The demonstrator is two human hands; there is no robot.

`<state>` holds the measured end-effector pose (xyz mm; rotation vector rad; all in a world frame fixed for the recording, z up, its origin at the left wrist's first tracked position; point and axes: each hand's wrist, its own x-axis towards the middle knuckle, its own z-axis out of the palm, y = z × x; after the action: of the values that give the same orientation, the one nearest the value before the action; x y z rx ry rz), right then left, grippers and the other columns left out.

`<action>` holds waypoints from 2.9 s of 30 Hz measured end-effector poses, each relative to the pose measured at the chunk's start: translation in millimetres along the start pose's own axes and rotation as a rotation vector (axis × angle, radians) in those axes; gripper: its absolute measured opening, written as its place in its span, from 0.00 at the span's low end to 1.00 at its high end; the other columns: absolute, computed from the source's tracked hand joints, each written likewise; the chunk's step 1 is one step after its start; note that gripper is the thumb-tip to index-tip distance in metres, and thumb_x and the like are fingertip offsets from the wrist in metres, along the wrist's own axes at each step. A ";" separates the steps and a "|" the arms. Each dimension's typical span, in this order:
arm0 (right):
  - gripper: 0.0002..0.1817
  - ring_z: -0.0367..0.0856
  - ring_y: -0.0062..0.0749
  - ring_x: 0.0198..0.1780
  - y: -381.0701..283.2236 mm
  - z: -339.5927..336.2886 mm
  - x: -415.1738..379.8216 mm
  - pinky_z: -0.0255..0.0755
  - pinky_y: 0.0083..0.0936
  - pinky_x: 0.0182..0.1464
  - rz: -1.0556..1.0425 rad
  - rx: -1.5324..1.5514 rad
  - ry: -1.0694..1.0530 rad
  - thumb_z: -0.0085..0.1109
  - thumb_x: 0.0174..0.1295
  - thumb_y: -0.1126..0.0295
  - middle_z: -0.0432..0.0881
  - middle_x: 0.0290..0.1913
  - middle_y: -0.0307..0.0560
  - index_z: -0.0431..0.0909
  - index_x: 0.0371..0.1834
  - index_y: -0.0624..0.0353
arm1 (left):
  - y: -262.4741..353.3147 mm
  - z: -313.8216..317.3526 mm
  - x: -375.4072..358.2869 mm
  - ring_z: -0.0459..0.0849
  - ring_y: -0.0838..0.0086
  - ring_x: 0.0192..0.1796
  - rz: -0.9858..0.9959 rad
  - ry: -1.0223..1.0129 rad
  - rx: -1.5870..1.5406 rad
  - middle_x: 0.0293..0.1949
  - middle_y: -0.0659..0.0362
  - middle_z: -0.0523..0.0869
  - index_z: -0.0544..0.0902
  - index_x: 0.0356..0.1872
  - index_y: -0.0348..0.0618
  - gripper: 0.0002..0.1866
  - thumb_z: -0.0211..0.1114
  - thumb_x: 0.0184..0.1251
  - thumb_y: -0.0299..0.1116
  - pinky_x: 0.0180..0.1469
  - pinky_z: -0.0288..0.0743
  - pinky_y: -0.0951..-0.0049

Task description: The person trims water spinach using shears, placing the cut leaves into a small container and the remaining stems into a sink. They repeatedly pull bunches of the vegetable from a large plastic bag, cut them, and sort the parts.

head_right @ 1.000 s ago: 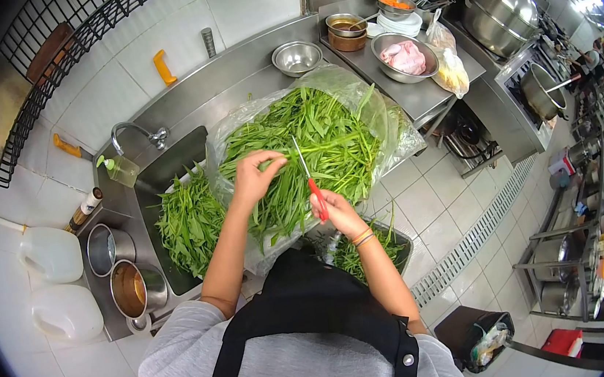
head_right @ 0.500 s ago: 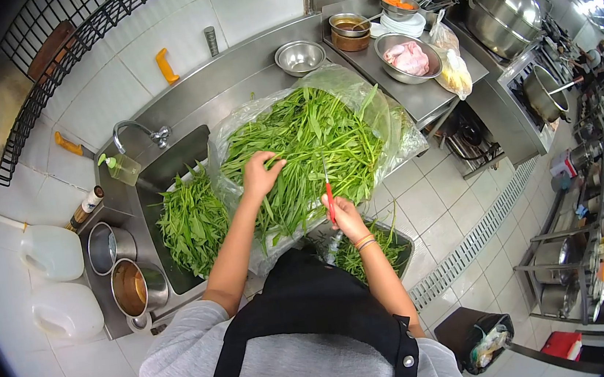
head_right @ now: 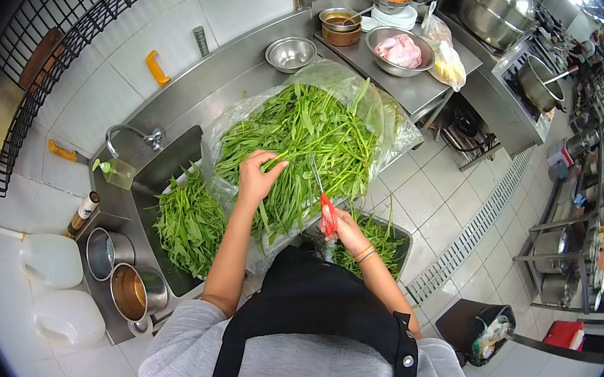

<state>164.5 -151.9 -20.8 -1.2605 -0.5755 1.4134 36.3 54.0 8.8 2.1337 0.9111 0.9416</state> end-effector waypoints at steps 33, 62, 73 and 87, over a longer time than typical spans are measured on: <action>0.29 0.68 0.13 0.20 -19.9 16.4 20.2 0.67 0.13 0.25 0.247 -0.112 -0.002 0.50 0.55 0.33 0.72 0.21 0.33 0.69 0.25 0.50 | -28.1 0.5 -14.6 0.80 0.64 0.35 -0.368 -0.275 0.187 0.30 0.56 0.79 0.82 0.28 0.45 0.10 0.70 0.47 0.38 0.38 0.73 0.65; 0.26 0.66 0.13 0.19 -4.9 8.2 44.7 0.64 0.12 0.23 0.109 -0.297 0.104 0.55 0.55 0.38 0.69 0.19 0.31 0.69 0.23 0.52 | -116.7 -104.0 -22.9 0.79 0.54 0.47 -0.282 0.208 0.563 0.43 0.47 0.81 0.82 0.41 0.42 0.14 0.64 0.55 0.37 0.48 0.72 0.61; 0.28 0.66 0.13 0.19 3.7 -2.0 34.7 0.65 0.12 0.23 0.171 -0.283 0.230 0.55 0.54 0.37 0.70 0.19 0.32 0.69 0.22 0.52 | -33.6 47.4 -3.3 0.82 0.69 0.31 -0.158 -0.001 0.033 0.28 0.54 0.83 0.80 0.35 0.37 0.16 0.71 0.49 0.37 0.37 0.76 0.70; 0.18 0.66 0.13 0.20 -6.8 6.8 25.4 0.62 0.11 0.24 0.027 -0.275 -0.034 0.53 0.63 0.50 0.72 0.21 0.32 0.72 0.31 0.55 | -43.8 4.8 -8.0 0.78 0.78 0.36 -0.636 -0.096 -0.660 0.35 0.60 0.82 0.78 0.46 0.37 0.11 0.58 0.62 0.25 0.41 0.71 0.79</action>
<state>165.3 -124.8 -22.1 -1.4665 -0.7994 1.4147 21.3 71.2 -29.7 1.2100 0.9707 0.6690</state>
